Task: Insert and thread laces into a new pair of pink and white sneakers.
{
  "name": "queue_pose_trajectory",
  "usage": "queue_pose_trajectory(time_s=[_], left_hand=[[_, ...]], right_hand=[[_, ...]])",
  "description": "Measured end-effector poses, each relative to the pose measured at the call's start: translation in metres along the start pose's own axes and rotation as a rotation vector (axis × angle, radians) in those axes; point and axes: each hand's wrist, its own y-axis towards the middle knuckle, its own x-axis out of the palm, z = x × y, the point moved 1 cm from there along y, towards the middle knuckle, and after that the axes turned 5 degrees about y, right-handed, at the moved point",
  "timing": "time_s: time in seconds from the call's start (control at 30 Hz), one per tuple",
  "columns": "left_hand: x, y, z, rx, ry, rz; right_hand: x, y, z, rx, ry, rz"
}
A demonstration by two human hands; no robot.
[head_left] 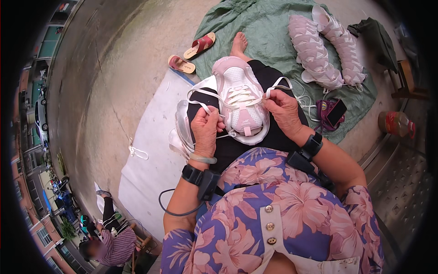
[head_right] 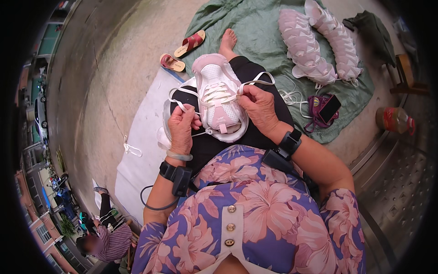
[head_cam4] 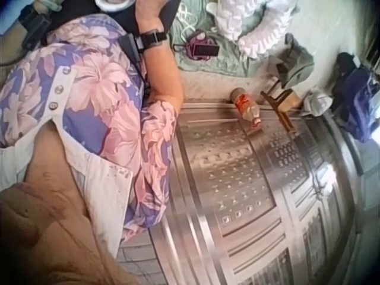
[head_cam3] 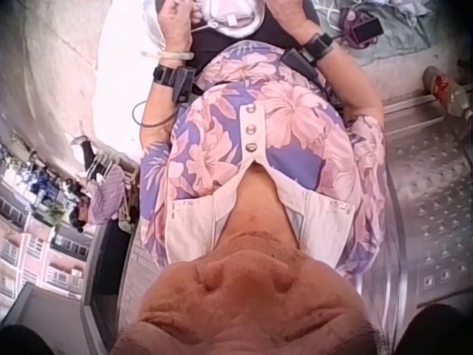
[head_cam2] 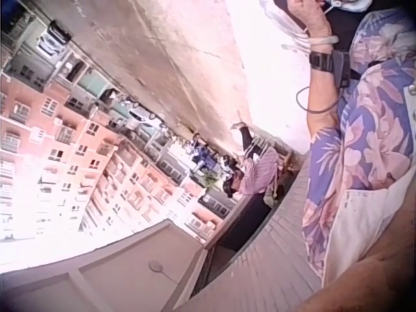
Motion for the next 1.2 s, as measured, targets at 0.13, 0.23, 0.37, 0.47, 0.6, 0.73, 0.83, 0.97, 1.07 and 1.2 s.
queue_pose_trajectory(time_s=[0.13,0.23,0.37,0.47,0.6,0.73,0.83,0.97,1.07,1.2], left_hand=[[0.000,0.000,0.001,0.001,0.010,-0.008],[-0.001,0.000,0.002,-0.002,0.020,-0.022],[0.002,-0.002,0.005,-0.005,0.055,-0.012],[0.005,-0.001,0.002,0.062,0.049,0.001],[0.011,0.003,-0.004,0.145,0.095,0.032],[0.014,0.006,-0.008,0.184,0.119,0.044],[0.014,0.005,-0.008,0.202,0.141,0.052],[0.016,0.005,-0.005,0.221,0.205,0.064],[0.016,0.008,-0.010,0.302,0.352,0.089],[0.027,0.015,-0.009,0.477,0.549,0.155]], right_hand=[[-0.002,0.000,0.001,-0.005,-0.050,-0.001],[-0.002,0.001,0.001,-0.006,-0.082,-0.005],[0.002,0.003,-0.006,-0.084,-0.231,-0.045],[0.009,0.007,-0.014,-0.467,-0.484,-0.163],[0.011,0.009,-0.016,-0.427,-0.493,-0.188],[-0.005,0.009,-0.005,-0.109,-0.420,-0.210],[-0.015,0.004,-0.009,-0.051,-0.448,-0.248],[-0.012,-0.004,-0.015,-0.384,-0.776,-0.415],[-0.011,-0.005,-0.009,-0.511,-0.857,-0.405],[-0.010,0.000,-0.001,-0.361,-0.955,-0.422]])
